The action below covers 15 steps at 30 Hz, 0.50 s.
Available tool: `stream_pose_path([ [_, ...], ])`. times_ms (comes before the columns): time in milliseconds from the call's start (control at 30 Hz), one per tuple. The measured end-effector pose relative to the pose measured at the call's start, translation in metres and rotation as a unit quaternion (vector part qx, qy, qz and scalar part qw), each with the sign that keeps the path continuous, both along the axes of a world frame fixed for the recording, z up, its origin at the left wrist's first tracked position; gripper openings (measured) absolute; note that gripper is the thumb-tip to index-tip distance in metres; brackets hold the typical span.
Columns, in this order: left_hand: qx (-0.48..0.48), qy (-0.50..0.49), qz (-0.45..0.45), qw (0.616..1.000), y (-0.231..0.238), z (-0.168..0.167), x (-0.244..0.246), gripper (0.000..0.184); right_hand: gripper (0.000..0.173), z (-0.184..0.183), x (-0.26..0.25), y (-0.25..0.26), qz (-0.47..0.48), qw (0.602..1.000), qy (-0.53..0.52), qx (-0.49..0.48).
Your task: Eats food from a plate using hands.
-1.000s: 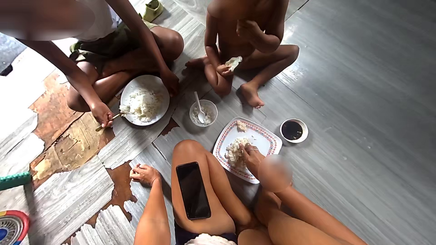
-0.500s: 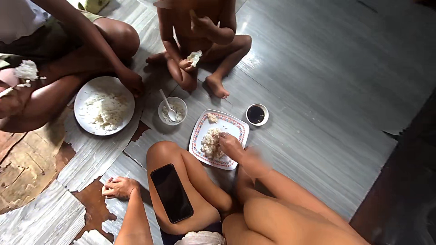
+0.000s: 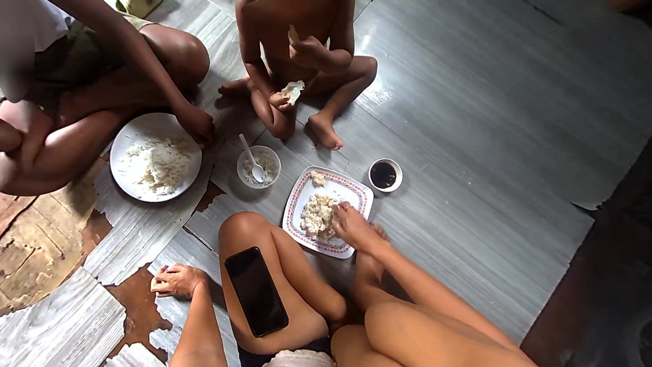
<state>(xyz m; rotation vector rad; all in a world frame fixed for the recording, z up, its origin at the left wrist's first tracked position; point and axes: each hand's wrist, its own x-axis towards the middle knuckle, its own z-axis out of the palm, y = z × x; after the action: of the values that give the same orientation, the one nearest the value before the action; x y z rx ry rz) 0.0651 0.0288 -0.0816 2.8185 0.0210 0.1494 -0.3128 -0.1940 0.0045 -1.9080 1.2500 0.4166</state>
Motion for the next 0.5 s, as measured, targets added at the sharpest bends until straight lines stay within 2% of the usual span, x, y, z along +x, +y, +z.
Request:
stream_pose_path([
  [67,-0.012,0.002,-0.006,1.0,-0.002,0.003,-0.003,0.04,0.076,0.0,0.006,0.016,0.039,0.999,0.012,-0.018],
  [100,-0.014,0.002,-0.001,1.0,-0.004,0.005,-0.003,0.04,0.077,-0.004,0.008,0.023,0.059,0.998,0.012,-0.037],
  [200,-0.011,0.008,0.018,1.0,-0.008,0.01,-0.004,0.037,0.055,-0.021,0.01,0.039,0.093,0.987,-0.004,-0.132],
  [400,-0.022,0.006,0.028,0.999,-0.01,0.009,-0.006,0.033,0.035,-0.039,-0.006,0.037,0.111,0.953,-0.101,-0.263],
  [467,-0.022,0.003,0.028,0.999,-0.01,0.01,-0.006,0.033,0.031,-0.038,-0.006,0.031,0.093,0.953,-0.127,-0.259],
  [500,-0.024,0.003,0.028,0.999,-0.011,0.01,-0.005,0.033,0.03,-0.032,-0.004,0.025,0.067,0.965,-0.124,-0.22],
])
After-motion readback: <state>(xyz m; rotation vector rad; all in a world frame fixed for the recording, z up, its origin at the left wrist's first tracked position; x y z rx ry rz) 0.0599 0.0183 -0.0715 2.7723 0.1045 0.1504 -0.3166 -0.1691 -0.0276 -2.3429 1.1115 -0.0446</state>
